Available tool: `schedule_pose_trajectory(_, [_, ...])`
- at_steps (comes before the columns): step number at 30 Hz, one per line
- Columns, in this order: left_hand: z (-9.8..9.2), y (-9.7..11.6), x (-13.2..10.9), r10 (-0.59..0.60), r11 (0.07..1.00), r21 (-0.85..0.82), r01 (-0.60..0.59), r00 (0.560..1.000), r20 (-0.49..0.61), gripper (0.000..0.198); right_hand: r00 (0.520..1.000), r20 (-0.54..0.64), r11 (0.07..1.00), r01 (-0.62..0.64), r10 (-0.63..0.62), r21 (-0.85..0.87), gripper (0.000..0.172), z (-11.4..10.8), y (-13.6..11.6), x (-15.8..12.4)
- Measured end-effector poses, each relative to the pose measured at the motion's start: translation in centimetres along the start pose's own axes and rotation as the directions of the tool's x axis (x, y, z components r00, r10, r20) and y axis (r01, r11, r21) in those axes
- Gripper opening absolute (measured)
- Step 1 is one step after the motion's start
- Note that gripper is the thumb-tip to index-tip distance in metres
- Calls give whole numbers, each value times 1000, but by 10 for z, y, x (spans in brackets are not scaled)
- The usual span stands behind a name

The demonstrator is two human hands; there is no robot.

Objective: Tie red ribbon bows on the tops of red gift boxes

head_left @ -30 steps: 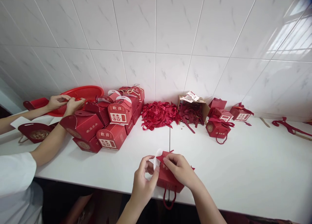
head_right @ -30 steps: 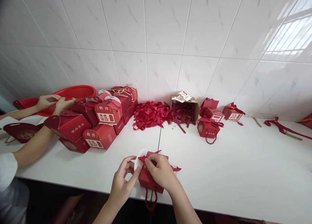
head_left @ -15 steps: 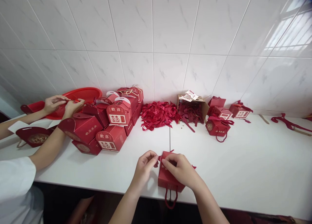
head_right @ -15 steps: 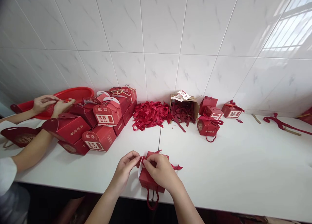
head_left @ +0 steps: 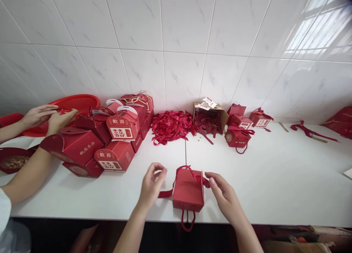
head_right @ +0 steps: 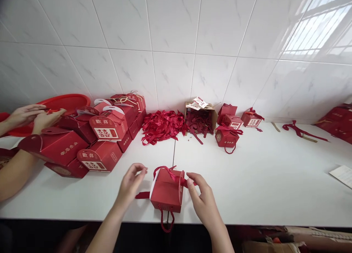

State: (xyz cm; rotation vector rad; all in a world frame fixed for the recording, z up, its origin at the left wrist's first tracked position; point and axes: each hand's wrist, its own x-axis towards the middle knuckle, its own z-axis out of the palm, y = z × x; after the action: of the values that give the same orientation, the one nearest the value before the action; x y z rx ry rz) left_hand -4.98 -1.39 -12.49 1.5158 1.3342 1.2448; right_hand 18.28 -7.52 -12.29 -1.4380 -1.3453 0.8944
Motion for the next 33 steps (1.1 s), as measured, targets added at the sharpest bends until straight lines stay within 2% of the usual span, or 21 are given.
schedule_pose_trajectory(2, [22,6,-7,-71,993,-81,83,986,150,20,999,11,999,-32,32,27,33,15,4,1])
schedule_pose_trajectory(4, [34,7,-14,-137,983,-90,161,962,235,23,996,44,993,-81,78,89,31,24,8,5])
schedule_pose_trajectory(6, [32,3,-15,-185,975,-67,213,937,296,28,986,124,981,-126,108,149,34,22,14,9])
schedule_pose_trajectory(8, [20,-3,-12,-210,975,2,222,921,328,38,983,135,983,-137,121,120,39,9,20,14])
schedule_pose_trajectory(11, [-2,-14,-4,-243,970,94,225,925,292,49,987,38,987,-158,158,3,43,-16,31,21])
schedule_pose_trajectory(15, [-11,-24,-1,-251,966,124,227,938,238,43,985,68,986,-154,157,-58,39,-30,42,24])
schedule_pose_trajectory(17, [-13,-25,-5,-223,970,129,206,966,133,37,990,-56,985,-134,129,-109,34,-31,45,21])
schedule_pose_trajectory(19, [-19,-23,-13,-202,966,164,199,979,0,36,965,-232,975,-157,118,-156,40,-34,47,14])
schedule_pose_trajectory(20, [-23,-21,-17,-210,960,184,211,977,-30,38,952,-278,969,-179,128,-168,42,-36,46,10])
schedule_pose_trajectory(21, [-27,-19,-22,-233,953,195,231,972,-14,41,951,-273,965,-197,145,-172,42,-37,45,5])
schedule_pose_trajectory(23, [-34,-14,-31,-295,946,174,273,949,113,43,975,-134,969,-198,179,-150,40,-38,41,-4])
schedule_pose_trajectory(25, [-33,-9,-36,-324,946,94,310,913,247,37,981,53,980,-182,187,-85,43,-31,35,-9])
schedule_pose_trajectory(26, [-29,-8,-37,-326,944,47,326,903,279,32,976,114,982,-184,187,-35,45,-24,33,-10])
schedule_pose_trajectory(29, [-10,-6,-31,-342,919,-113,379,905,254,29,954,155,943,-282,257,177,52,3,30,-8])
schedule_pose_trajectory(31, [3,-5,-23,-368,877,-241,415,904,219,39,930,144,842,-366,337,395,54,19,31,-4])
schedule_pose_trajectory(33, [10,-3,-15,-386,789,-429,440,898,211,41,917,142,679,-374,373,632,49,28,32,0])
